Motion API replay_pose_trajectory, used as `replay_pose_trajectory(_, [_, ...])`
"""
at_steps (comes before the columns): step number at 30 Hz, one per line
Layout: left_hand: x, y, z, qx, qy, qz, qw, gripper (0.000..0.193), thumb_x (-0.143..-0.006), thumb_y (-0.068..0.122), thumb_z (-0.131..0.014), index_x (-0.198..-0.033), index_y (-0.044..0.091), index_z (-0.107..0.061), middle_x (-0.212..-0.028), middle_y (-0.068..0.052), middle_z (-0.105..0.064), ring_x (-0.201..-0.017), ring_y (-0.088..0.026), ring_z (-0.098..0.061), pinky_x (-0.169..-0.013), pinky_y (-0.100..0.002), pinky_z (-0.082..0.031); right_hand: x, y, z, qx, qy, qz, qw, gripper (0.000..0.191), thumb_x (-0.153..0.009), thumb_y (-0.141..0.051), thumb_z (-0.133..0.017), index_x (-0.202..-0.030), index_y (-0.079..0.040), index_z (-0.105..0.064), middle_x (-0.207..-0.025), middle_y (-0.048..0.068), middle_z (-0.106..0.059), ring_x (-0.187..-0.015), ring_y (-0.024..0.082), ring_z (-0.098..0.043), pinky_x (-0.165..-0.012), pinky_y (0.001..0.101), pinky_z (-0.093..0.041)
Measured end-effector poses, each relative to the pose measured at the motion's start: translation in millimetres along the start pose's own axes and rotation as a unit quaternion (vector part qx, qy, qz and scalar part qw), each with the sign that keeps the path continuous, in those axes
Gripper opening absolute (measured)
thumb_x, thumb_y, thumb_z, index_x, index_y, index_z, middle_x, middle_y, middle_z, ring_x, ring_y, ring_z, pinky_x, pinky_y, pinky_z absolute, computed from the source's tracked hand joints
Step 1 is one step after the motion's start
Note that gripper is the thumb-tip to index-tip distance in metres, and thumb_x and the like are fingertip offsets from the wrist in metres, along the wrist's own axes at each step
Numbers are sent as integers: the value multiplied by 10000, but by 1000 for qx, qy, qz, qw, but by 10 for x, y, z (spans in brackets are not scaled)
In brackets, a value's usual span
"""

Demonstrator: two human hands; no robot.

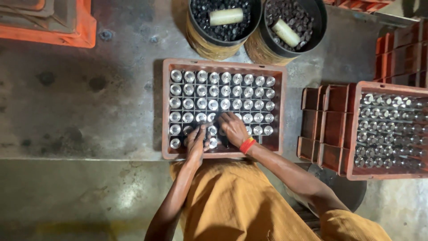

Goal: The person repeatedly picks small black caps from a crate of metal cups, inspects them, and places them into one of two nearby buckets. The person also moves a full crate aside and brings a new crate into view to continue the process.

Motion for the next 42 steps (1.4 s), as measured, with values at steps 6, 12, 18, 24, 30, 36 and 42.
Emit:
replay_pose_trajectory(6, [19,169,-128,-9,-47,1,999,386,-1037,285,-546,-1412,192,-558,-759,33,-538,-551,-40,-426,-451,-174,-313,106,-20,317,-274,85,-135,948,357,-933,-174,-735,-1240,5,-707,-1117,180,-722,-985,301,-703,-838,389,-548])
replay_pose_trajectory(12, [-39,71,-166,-19,-50,34,998,408,-1005,321,-597,-1403,253,-533,-758,29,-543,-551,-42,-425,-451,-174,-293,165,-218,75,-608,27,-301,734,290,-1018,-195,-721,-1223,2,-773,-1018,124,-730,-846,131,-640,-790,307,-521])
replay_pose_trajectory(18, [-181,-20,137,214,9,92,972,283,-1024,249,-590,-1258,90,-611,-858,-21,-639,-648,-114,-533,-604,-235,-449,-189,272,357,-257,119,-176,943,217,-942,-96,-712,-1146,-50,-771,-1036,116,-736,-891,255,-687,-781,357,-543])
replay_pose_trajectory(24, [-210,-44,199,214,-24,70,974,291,-1018,270,-613,-1215,57,-627,-799,7,-561,-610,-84,-460,-528,-232,-362,-437,340,287,-116,68,-39,990,323,-731,-14,-717,-1048,-60,-756,-969,141,-702,-923,345,-671,-805,430,-552])
replay_pose_trajectory(30, [-159,160,61,110,-37,2,993,398,-1015,283,-619,-1339,53,-642,-803,53,-518,-614,-33,-441,-511,-184,-341,-357,352,404,-134,86,-110,981,320,-842,-110,-785,-1150,-38,-740,-978,156,-706,-897,307,-662,-795,411,-533])
replay_pose_trajectory(36, [-113,143,-110,-24,-33,-7,999,436,-950,282,-653,-1367,176,-588,-753,52,-537,-550,-29,-413,-438,-176,-304,-42,-79,214,-499,-35,-195,844,381,-912,-233,-787,-1245,-52,-752,-995,101,-764,-886,161,-673,-809,298,-556])
replay_pose_trajectory(42, [-224,54,77,75,42,32,996,356,-1021,346,-578,-1209,64,-684,-726,21,-525,-551,-53,-453,-422,-202,-320,-315,296,331,-409,93,-277,864,322,-929,-243,-735,-1212,-88,-730,-1093,69,-777,-961,160,-722,-842,298,-559])
Point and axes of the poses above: each hand's wrist, its own x-axis away from the middle knuckle, its own z-axis out of the back of the hand, y = z × x, the point moved 2 cm from there along -x, towards the middle knuckle
